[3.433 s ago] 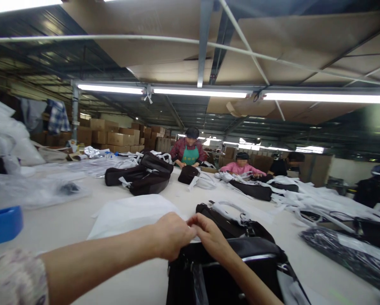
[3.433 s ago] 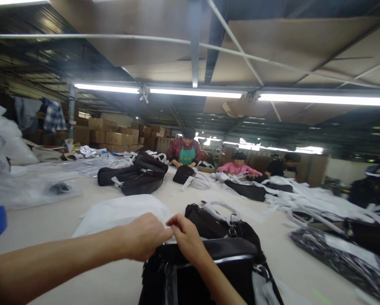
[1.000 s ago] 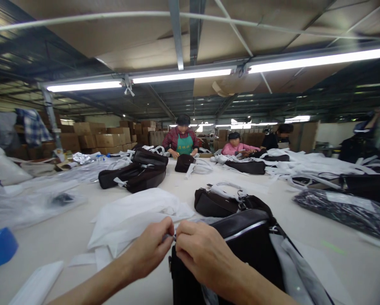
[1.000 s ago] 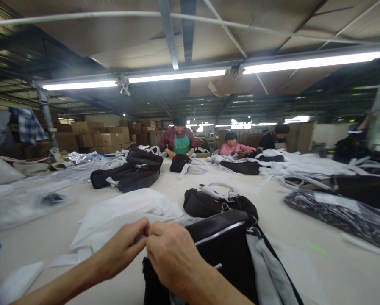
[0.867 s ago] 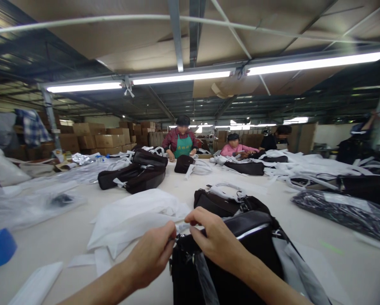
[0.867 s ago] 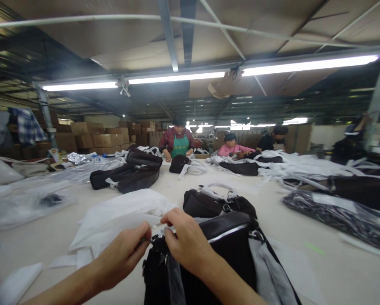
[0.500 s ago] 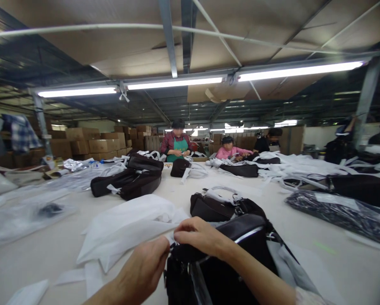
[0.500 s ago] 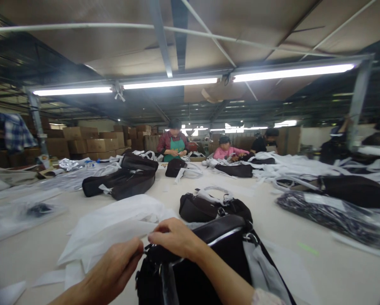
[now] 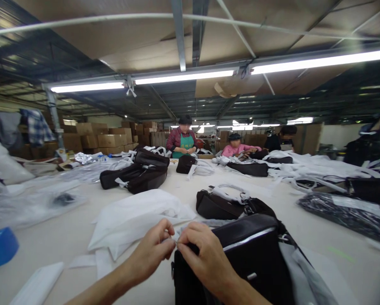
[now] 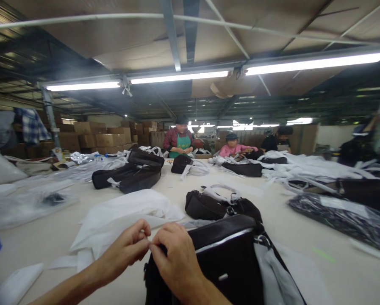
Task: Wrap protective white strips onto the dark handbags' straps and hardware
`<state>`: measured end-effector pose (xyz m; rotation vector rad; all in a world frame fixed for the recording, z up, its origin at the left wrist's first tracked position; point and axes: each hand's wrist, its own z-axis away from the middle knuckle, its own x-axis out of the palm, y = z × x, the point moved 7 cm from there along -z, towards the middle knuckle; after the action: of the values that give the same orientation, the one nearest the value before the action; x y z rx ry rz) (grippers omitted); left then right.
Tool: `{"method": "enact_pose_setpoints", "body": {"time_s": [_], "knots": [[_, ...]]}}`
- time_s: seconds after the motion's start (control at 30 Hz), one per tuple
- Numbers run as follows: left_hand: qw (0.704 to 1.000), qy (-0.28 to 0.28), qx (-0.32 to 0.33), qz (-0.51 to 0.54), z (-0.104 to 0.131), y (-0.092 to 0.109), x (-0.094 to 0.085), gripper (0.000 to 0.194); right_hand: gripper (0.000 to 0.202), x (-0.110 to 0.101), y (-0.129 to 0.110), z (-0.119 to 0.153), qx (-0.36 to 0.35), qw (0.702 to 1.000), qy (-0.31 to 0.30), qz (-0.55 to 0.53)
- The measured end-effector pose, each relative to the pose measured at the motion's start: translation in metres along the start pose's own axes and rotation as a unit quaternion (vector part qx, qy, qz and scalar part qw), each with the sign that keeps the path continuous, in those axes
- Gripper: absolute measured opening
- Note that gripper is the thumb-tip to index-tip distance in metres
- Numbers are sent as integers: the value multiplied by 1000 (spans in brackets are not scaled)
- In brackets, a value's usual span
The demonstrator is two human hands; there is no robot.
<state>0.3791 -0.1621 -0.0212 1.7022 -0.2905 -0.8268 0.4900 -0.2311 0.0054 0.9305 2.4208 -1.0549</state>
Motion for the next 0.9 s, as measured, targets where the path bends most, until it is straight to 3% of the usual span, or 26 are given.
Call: {"method": "enact_pose_setpoints", "body": {"time_s": [0.13,0.27,0.37,0.47,0.5,0.53,0.6,0.67,0.7,0.8,0.9], "knots": [[989,-66,-107,83,-5,-17,3,29,20,17,-15,12,-112,985,16,128],[982,-105,-145,57,-6,-16,-4,29,22,32,-27,20,-185,959,14,216],[986,-115,-119,10,-3,-1,-9,25,21,30,-28,22,-171,971,-12,165],[982,-94,25,-165,0,19,-12,17,18,12,-13,14,-64,998,-21,19],[957,-74,99,-264,3,26,-10,16,18,6,-5,10,-19,1000,-14,-16],[910,-46,182,-370,7,32,-6,16,18,0,2,5,20,999,-9,-38],[780,18,335,-528,19,39,5,19,22,-4,14,-5,75,996,-26,-51],[675,75,448,-581,33,40,15,26,27,1,20,-15,109,988,-93,-63],[648,95,486,-579,39,40,17,29,28,5,21,-19,121,981,-132,-74],[633,123,535,-546,48,41,15,33,36,14,21,-26,179,947,-217,-156],[644,109,548,-522,49,36,12,32,52,18,21,-27,245,899,-231,-282]]}}
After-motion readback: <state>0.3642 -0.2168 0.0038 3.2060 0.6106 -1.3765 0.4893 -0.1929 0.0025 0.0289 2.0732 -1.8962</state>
